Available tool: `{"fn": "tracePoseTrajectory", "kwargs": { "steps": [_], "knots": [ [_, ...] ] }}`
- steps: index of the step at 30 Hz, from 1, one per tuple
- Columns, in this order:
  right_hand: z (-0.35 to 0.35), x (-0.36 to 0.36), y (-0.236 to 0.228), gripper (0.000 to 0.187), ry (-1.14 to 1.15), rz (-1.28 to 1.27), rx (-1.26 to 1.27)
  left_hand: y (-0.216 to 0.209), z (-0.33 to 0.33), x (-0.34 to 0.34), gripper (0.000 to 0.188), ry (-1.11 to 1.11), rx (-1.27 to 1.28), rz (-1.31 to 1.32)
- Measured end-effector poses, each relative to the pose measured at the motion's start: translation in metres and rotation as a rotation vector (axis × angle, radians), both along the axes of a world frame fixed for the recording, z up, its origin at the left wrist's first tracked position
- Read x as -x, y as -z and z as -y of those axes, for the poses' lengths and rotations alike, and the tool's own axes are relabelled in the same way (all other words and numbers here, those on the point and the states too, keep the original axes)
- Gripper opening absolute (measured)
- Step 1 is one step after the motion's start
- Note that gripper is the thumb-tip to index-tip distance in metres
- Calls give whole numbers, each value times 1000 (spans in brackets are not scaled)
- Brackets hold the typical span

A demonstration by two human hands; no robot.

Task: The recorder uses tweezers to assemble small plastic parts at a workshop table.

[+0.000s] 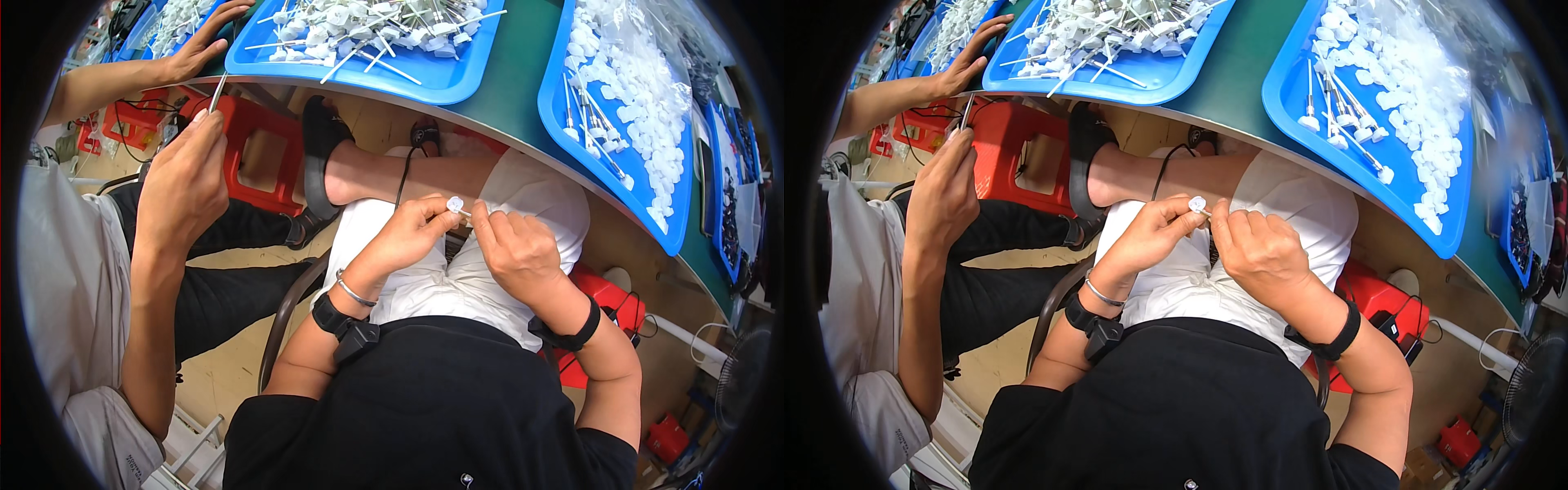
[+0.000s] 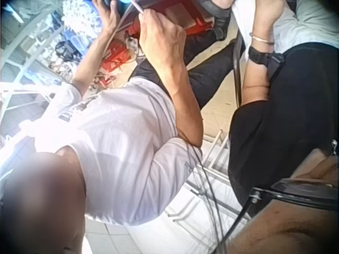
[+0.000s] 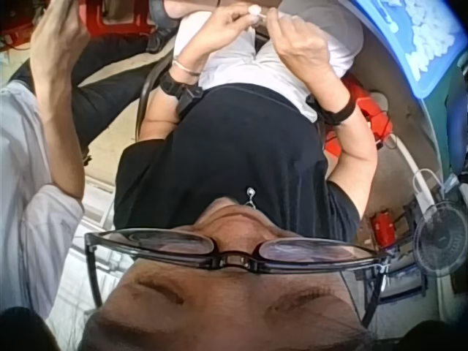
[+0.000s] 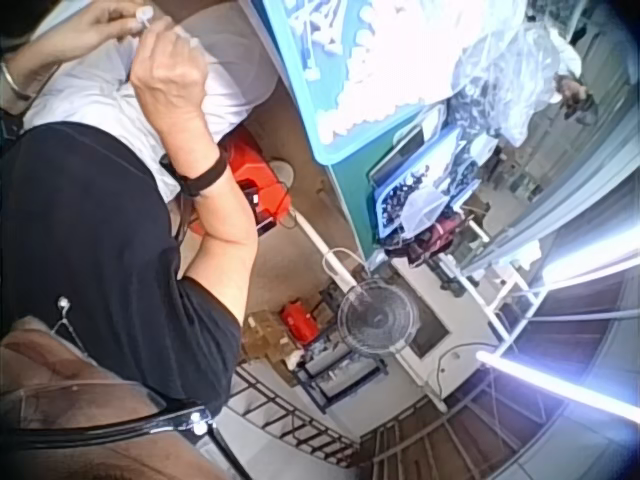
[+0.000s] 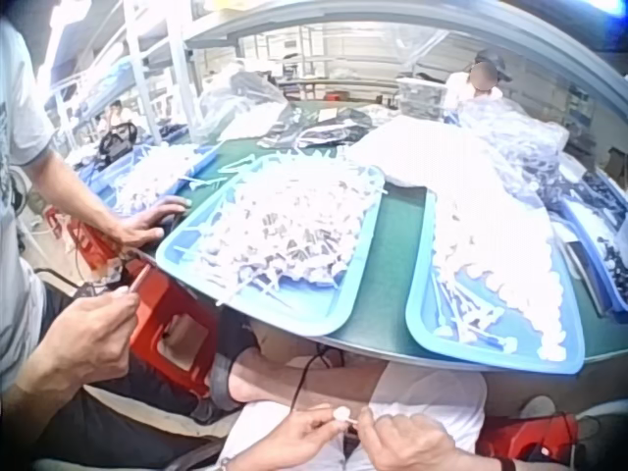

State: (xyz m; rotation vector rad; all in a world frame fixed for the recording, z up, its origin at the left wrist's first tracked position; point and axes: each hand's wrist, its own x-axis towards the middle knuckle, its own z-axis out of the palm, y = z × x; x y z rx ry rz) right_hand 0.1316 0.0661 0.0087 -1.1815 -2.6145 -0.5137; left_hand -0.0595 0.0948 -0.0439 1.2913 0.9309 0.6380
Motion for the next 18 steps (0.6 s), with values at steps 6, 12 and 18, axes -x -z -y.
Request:
{"fn": "tracePoseTrajectory", "kwargs": {
  "steps": [6, 12, 18],
  "knots": [
    [6, 2, -5, 19, 112, -179, 229, -3, 0, -1, 18, 8, -173, -111],
    [11, 7, -15, 20, 243, -271, 347, -3, 0, -1, 16, -63, -314, -175],
    [6, 7, -12, 21, 195, -258, 276, -4, 0, -1, 16, -33, -285, -141]
  ]
}}
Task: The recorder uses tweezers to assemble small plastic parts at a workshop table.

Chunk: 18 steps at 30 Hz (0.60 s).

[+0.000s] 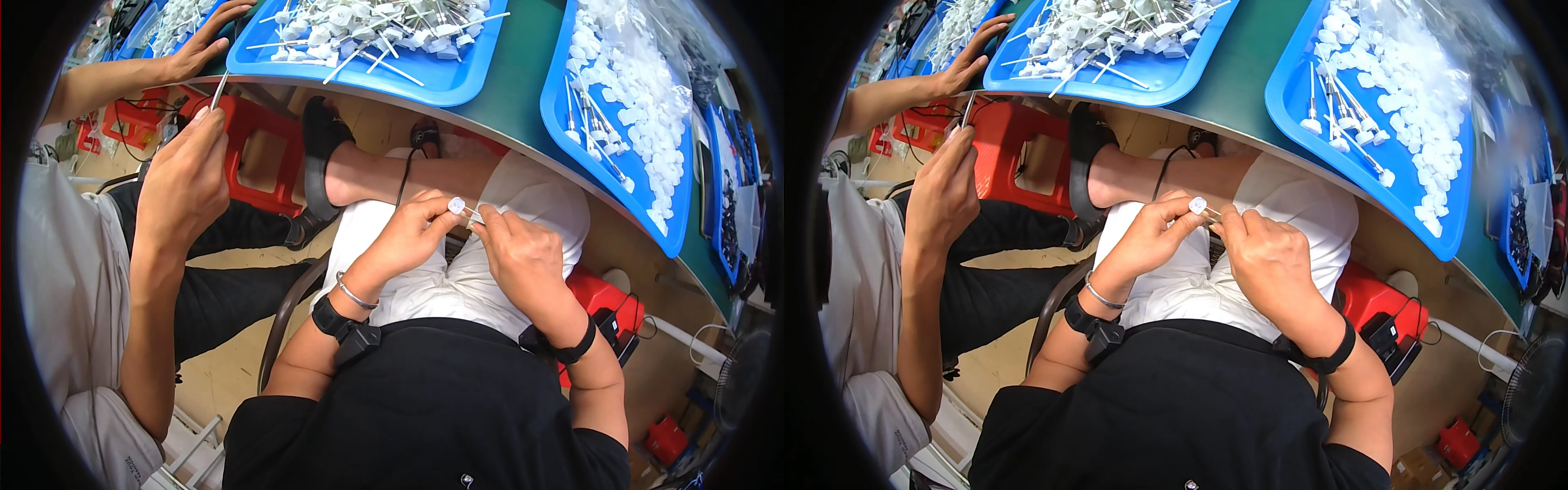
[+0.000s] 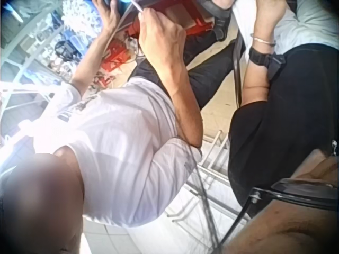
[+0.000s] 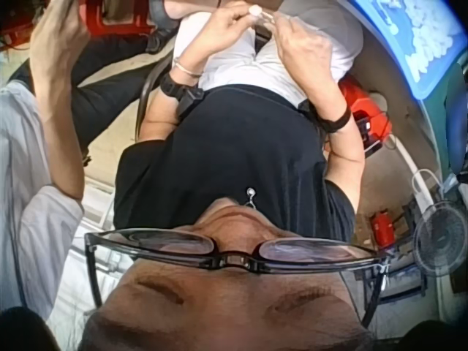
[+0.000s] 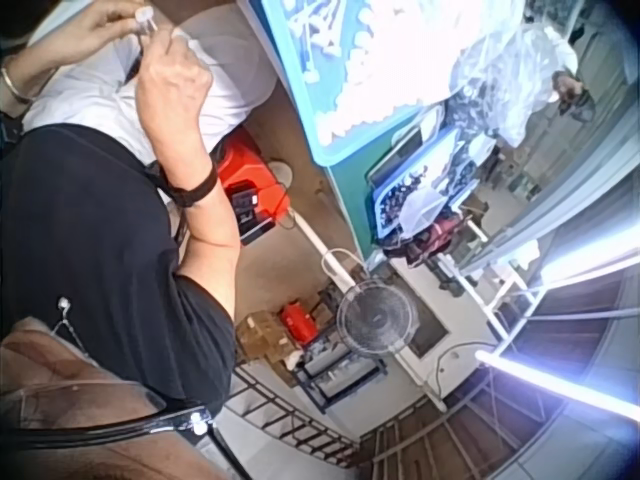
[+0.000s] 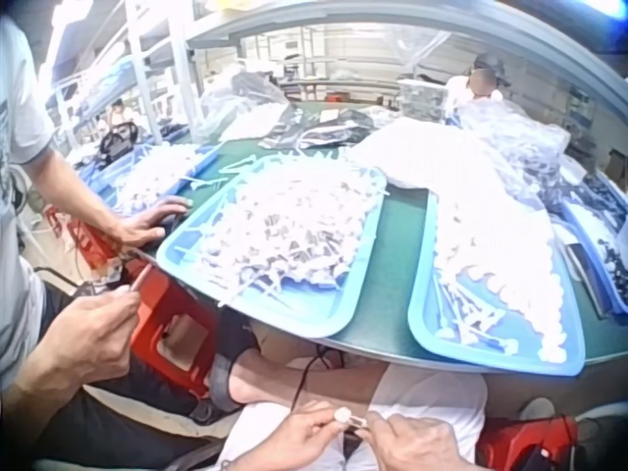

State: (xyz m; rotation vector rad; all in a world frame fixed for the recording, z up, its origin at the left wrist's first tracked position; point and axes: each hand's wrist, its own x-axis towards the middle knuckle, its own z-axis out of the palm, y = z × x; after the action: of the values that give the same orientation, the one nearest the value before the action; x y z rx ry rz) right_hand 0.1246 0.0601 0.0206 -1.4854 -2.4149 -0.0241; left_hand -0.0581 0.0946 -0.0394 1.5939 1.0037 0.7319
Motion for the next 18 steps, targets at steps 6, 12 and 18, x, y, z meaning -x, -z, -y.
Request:
{"fn": "tracePoseTrajectory", "kwargs": {
  "steps": [6, 12, 18],
  "knots": [
    [-1, -1, 3, 22, -39, -58, 17, 4, 2, 0, 12, -28, -18, 55],
    [-1, 0, 3, 20, -23, -77, 74, 4, 2, -1, 12, -26, -53, 61],
    [1, -1, 13, 23, -74, 59, -61, -5, 0, 1, 15, 30, -14, 6]
  ]
}}
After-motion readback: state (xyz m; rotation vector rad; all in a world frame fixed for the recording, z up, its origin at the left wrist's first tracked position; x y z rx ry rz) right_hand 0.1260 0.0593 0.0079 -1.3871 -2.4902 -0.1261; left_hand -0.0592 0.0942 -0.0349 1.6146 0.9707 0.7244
